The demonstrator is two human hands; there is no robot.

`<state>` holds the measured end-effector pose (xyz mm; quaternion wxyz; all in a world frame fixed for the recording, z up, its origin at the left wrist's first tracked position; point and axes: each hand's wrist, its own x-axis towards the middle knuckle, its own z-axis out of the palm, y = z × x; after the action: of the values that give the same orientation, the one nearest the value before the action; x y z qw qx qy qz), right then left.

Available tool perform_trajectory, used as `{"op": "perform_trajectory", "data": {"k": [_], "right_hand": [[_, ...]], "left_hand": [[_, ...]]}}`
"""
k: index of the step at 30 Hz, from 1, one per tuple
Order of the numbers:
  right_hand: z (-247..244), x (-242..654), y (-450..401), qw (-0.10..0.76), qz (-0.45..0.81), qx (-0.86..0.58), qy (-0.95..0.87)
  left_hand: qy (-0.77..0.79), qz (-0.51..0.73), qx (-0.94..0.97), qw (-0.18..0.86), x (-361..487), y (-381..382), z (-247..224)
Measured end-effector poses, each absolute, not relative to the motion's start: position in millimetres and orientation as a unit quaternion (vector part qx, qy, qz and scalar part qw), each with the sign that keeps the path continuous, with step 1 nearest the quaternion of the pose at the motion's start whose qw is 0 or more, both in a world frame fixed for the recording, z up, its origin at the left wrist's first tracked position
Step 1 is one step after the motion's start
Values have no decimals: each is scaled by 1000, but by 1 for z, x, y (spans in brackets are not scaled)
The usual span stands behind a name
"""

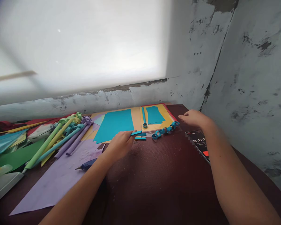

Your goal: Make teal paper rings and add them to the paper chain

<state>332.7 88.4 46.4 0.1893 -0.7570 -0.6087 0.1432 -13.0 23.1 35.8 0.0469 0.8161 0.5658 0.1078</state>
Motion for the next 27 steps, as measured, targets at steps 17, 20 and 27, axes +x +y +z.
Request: {"op": "perform_trajectory", "data": {"k": [17, 20, 27], "right_hand": [[29, 176, 42, 281, 495, -383, -728], [29, 180, 43, 309, 492, -377, -722], [27, 172, 41, 344, 522, -368, -688]], "left_hand": [[536, 65, 841, -11, -15, 23, 27], [546, 114, 830, 5, -14, 23, 30], [547, 225, 800, 104, -12, 24, 31]]}}
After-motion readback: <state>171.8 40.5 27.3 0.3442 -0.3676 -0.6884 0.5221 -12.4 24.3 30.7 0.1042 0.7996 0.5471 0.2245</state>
